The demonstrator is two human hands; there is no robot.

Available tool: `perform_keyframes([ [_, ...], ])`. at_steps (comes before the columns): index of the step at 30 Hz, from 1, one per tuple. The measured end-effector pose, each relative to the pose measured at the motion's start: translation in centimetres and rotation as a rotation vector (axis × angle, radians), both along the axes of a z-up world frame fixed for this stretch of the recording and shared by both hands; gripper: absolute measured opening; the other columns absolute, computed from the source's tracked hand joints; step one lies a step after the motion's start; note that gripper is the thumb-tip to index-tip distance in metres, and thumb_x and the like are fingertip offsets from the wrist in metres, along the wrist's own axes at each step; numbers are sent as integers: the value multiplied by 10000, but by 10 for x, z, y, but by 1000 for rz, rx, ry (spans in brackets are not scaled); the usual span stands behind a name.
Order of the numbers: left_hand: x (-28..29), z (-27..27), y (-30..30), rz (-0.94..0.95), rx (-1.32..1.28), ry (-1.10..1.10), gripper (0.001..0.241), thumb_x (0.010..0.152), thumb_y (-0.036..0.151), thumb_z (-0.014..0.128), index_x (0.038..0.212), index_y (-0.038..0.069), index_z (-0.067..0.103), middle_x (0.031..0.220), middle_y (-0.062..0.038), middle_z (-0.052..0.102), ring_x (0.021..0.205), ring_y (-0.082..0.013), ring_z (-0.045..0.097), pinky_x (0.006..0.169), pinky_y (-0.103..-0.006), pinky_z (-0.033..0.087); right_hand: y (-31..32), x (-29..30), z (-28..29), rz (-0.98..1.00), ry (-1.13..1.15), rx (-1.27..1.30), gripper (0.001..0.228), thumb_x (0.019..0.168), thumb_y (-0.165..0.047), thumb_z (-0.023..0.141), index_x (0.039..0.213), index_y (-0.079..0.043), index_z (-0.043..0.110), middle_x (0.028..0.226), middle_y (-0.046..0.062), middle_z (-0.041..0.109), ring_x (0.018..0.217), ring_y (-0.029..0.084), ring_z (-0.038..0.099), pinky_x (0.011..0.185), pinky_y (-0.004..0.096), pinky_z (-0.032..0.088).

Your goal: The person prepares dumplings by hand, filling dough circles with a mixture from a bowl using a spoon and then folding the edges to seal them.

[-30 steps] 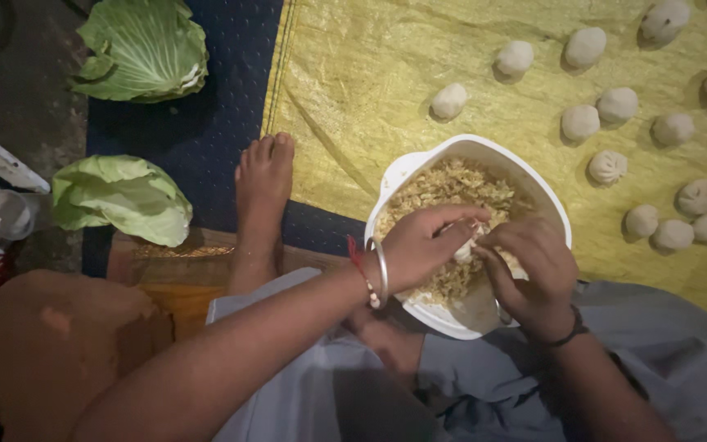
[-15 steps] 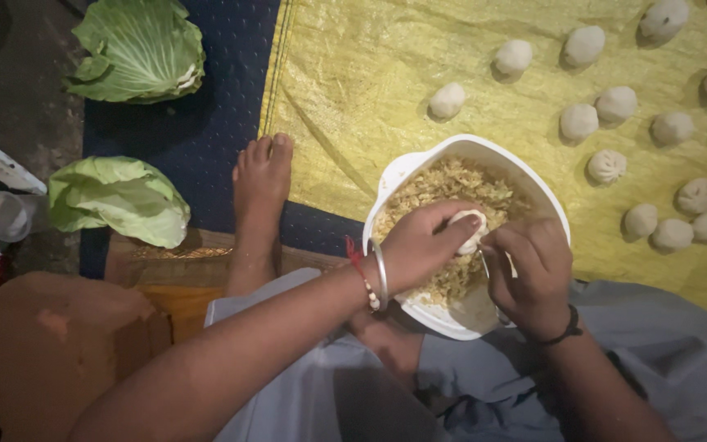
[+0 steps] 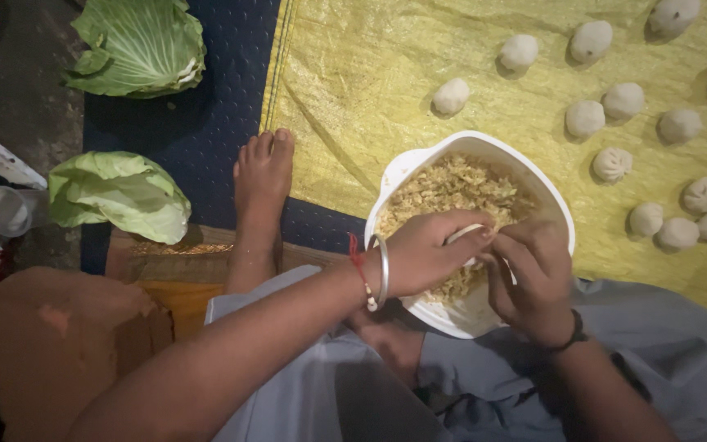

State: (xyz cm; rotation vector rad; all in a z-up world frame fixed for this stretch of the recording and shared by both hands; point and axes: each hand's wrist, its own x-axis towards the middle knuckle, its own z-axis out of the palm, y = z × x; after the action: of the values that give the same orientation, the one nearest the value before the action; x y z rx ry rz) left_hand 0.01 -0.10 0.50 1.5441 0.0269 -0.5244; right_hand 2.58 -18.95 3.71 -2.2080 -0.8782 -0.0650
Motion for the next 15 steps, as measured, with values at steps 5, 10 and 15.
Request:
perform_keyframes([
  [5, 0, -5, -8, 134, -352, 376, 500, 1042, 315, 579, 1501, 133, 503, 1189, -98, 674, 964, -155, 668, 806, -320, 592, -1, -2, -1, -100, 5, 46, 194, 877, 36, 744, 1042, -26, 664, 1011, 135, 641, 953, 338, 615, 862, 439, 484],
  [10, -1, -8, -9, 103, -272, 164, 441, 1101, 315, 537, 1458, 60, 581, 1313, -94, 667, 1128, -139, 643, 952, -296, 556, -3, 1, 7, -65, 115, 70, 217, 882, 41, 715, 1089, -23, 696, 1041, 143, 656, 961, 318, 645, 857, 391, 515],
  [15, 0, -12, -6, 110, -457, 378, 440, 1066, 305, 491, 1440, 81, 550, 1288, -74, 652, 1151, -133, 641, 951, -338, 590, -1, 11, 13, 66, 75, 42, 281, 836, 29, 737, 1111, -18, 703, 1017, 114, 669, 943, 301, 652, 833, 408, 518],
])
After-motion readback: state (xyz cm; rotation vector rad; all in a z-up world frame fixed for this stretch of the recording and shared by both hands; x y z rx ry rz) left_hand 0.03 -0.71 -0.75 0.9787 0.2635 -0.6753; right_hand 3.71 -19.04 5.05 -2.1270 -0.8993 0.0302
